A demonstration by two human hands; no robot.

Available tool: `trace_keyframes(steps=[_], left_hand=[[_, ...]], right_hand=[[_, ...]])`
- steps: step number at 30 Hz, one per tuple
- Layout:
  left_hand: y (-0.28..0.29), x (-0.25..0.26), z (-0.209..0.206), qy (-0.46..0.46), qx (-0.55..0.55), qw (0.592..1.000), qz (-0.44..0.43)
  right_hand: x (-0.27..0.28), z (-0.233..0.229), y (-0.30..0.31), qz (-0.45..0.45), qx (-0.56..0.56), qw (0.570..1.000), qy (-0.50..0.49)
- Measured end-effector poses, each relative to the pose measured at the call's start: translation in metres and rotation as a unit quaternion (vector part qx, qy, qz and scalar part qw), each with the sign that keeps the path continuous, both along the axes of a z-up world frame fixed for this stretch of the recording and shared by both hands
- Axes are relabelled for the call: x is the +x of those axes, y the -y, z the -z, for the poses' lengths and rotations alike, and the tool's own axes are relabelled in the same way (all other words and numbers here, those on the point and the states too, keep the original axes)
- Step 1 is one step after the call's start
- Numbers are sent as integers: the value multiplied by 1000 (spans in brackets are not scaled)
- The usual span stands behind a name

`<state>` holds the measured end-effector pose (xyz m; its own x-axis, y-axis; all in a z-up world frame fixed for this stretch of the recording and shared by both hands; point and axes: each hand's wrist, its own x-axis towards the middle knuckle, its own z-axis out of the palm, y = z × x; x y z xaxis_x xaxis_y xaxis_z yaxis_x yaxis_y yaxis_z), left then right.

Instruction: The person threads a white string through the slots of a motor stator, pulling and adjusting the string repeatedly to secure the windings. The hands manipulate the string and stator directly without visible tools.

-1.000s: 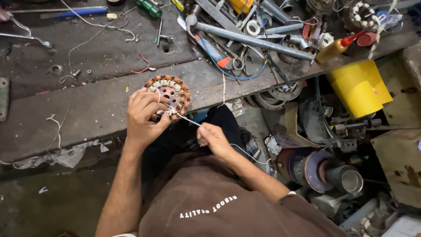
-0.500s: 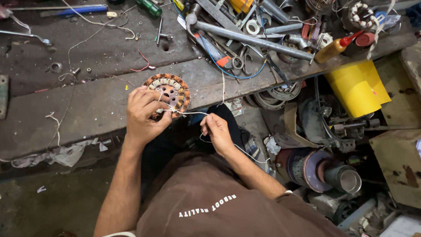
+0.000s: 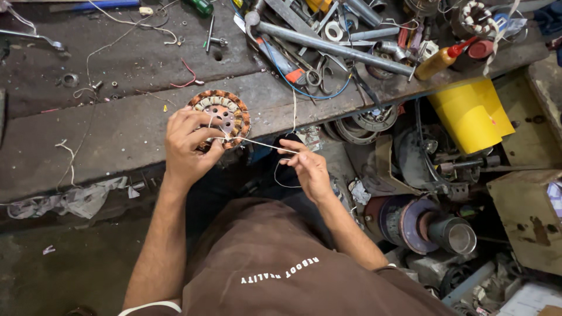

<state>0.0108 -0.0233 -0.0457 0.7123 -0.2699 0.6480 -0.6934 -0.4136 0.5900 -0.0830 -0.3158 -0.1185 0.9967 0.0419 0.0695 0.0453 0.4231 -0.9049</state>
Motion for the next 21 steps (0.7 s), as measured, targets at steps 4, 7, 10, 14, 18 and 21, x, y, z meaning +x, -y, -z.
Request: trace_keyframes(steps=[4, 7, 10, 14, 18, 21], left_hand=[[0, -3, 1, 1, -27, 999, -18], [-1, -7, 1, -42, -89, 994, -53], [-1, -11, 2, -63, -122, 988, -73], [-2, -10, 0, -97, -139, 984, -56], [-7, -6, -3, -44, -55, 997, -20], [-8, -4, -3, -25, -15, 1000, -3]], right_hand=[[0, -6, 9, -3, 68, 998, -6], [4, -10, 15, -10, 182, 983, -15], [4, -13, 20, -40, 257, 965, 25], [-1, -12, 18, -60, 253, 965, 9], [-11, -3, 16, -57, 247, 966, -41], [-21, 7, 17, -25, 221, 971, -91]])
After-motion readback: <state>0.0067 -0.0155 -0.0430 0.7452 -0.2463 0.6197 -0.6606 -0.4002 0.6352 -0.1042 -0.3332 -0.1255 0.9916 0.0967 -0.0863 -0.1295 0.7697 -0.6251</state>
